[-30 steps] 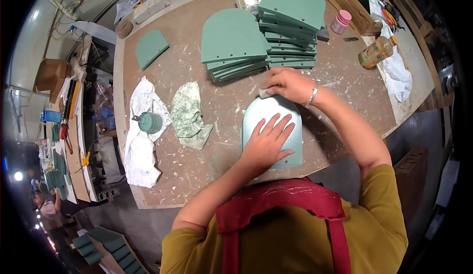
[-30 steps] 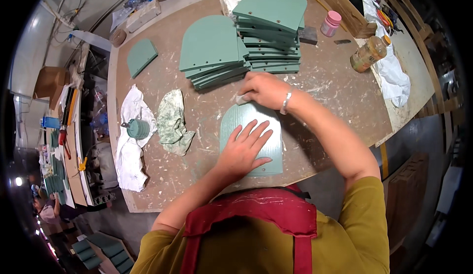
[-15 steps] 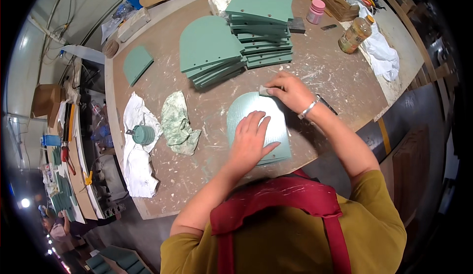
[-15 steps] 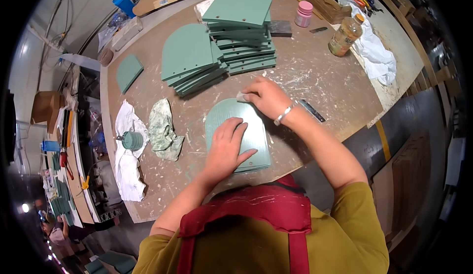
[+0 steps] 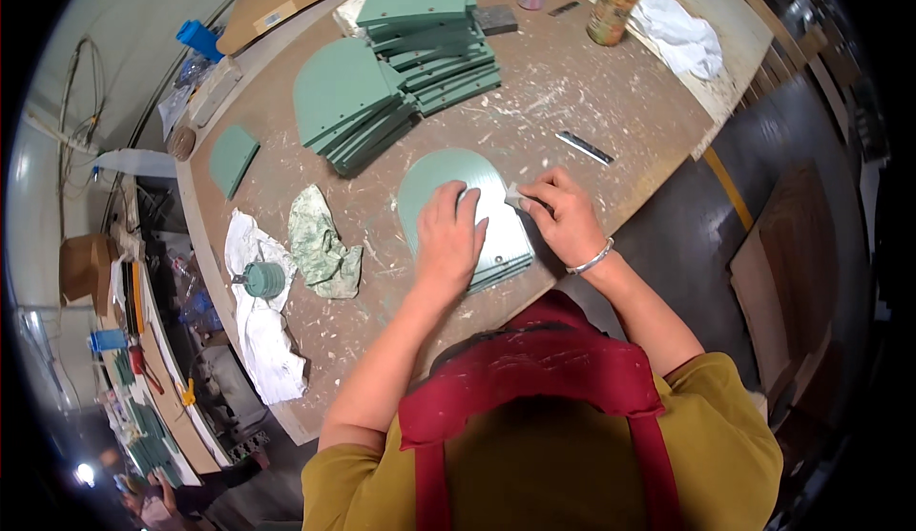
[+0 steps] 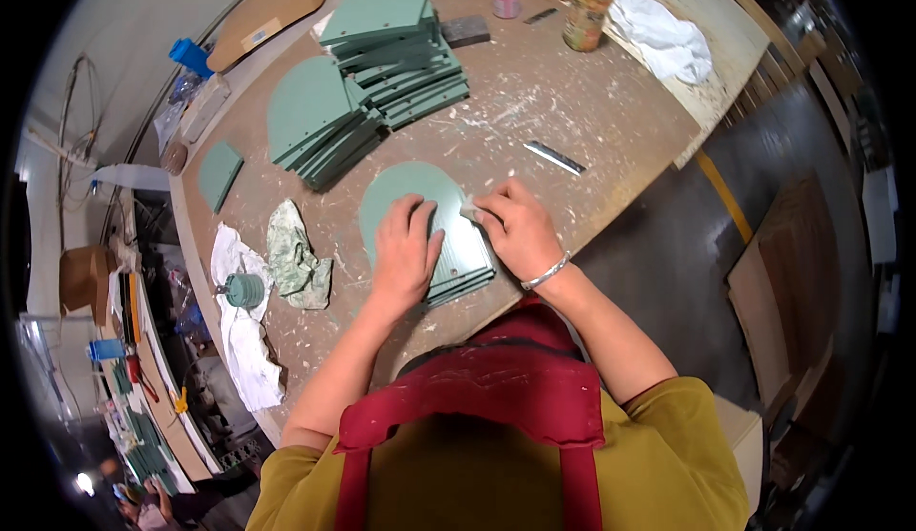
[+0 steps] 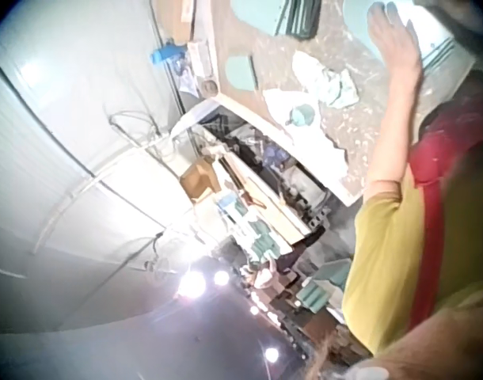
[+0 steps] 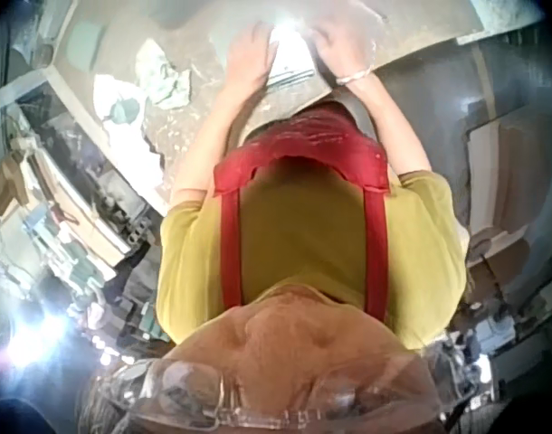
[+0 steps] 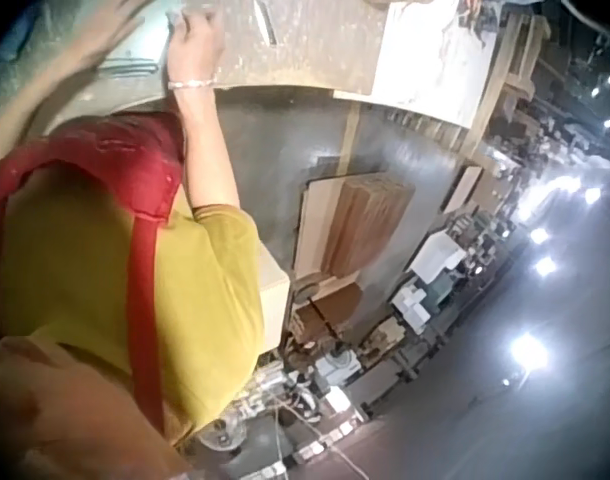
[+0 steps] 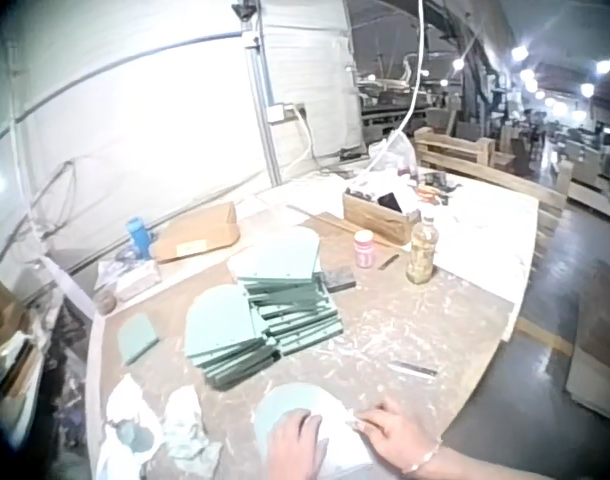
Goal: The person sands the edges of green wooden plates using a sanding block and wipes them with a cloth. They pick up the plates one at a time from a stack, sand the curved edges, wipe away dust, and place them into a new stack.
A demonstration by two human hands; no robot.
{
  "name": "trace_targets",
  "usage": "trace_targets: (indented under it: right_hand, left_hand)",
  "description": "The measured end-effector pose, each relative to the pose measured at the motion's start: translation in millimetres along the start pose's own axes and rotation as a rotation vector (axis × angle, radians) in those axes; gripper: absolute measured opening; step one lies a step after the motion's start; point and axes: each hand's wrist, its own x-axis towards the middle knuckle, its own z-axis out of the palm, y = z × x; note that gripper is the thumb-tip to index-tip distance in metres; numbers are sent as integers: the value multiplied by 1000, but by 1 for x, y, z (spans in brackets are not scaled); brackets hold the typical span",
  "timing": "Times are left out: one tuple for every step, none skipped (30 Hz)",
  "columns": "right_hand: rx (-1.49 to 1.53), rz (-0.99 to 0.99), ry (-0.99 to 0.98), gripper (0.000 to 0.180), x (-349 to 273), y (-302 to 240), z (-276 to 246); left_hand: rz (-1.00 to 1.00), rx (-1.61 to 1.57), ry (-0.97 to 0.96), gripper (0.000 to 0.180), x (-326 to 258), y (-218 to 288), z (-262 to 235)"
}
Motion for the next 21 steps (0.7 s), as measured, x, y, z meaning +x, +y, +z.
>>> trace_targets:
  right_hand:
    - [-8,6,15,16,-10,-3,-1]
    - [-32,-10,32,18,-20,-7,-1]
    - [-43,2,43,18,-29,-10,-2]
    - [-55,5,52,18,-38,-13,-4]
    - [-67,8,60,18,-47,-16,-4]
    - [-98,8,78,17,-56,-20,-5]
    - [-108,18,86,17,-64,-25,-6]
    - [-134,32,88,17,-73,-30,-9]
    - [-157,39,91,16,-79,-36,-10]
    - [-189,34,61,18,-88,-38,-15]
    - [-195,35,64,18,-96,-40,-18]
    - [-92,80,74,19,-103,-43,-20]
    - [12,129,80,19,-110,-43,-22]
    - [79,68,123,21,-110,-41,-24]
    - [210,183,106,21,-112,-41,-25]
    - [421,320,82,25,-112,-40,-23]
    - [633,456,58,28,-114,-38,-20]
    - [627,451,56,28,-115,-37,-15]
    - [1012,550,30,32,-116,-36,-11]
    - [1399,643,0,36,-118,-36,-7]
    - [1395,644,5,36,-120,-36,-2]
  left_hand:
    - [4,6,14,44,0,-1,0]
    - [11,-1,18,43,0,-1,0]
    - [24,-15,10,43,0,-1,1]
    - [31,-10,22,43,0,-2,2]
    - [37,-6,34,43,0,-2,3]
    - [32,2,28,44,0,-2,3]
    - [42,-9,22,44,0,-2,4]
    - [53,4,37,45,-1,-2,5]
    - [65,23,58,46,-1,-3,3]
    - [37,-10,16,50,-1,-4,1]
    - [42,-15,17,50,-1,-10,1]
    - [93,-112,23,51,0,-20,1]
    - [143,-211,25,52,1,-29,-4]
    - [167,-237,-25,54,5,-40,-12]
    - [228,-147,-24,56,7,-49,-16]
    - [292,-48,-62,56,12,-53,-22]
    - [354,52,-100,56,12,-56,-25]
    - [353,50,-93,56,10,-57,-24]
    - [319,107,-160,56,7,-58,-20]
    - [285,165,-227,56,4,-58,-17]
    - [288,160,-227,56,1,-53,-15]
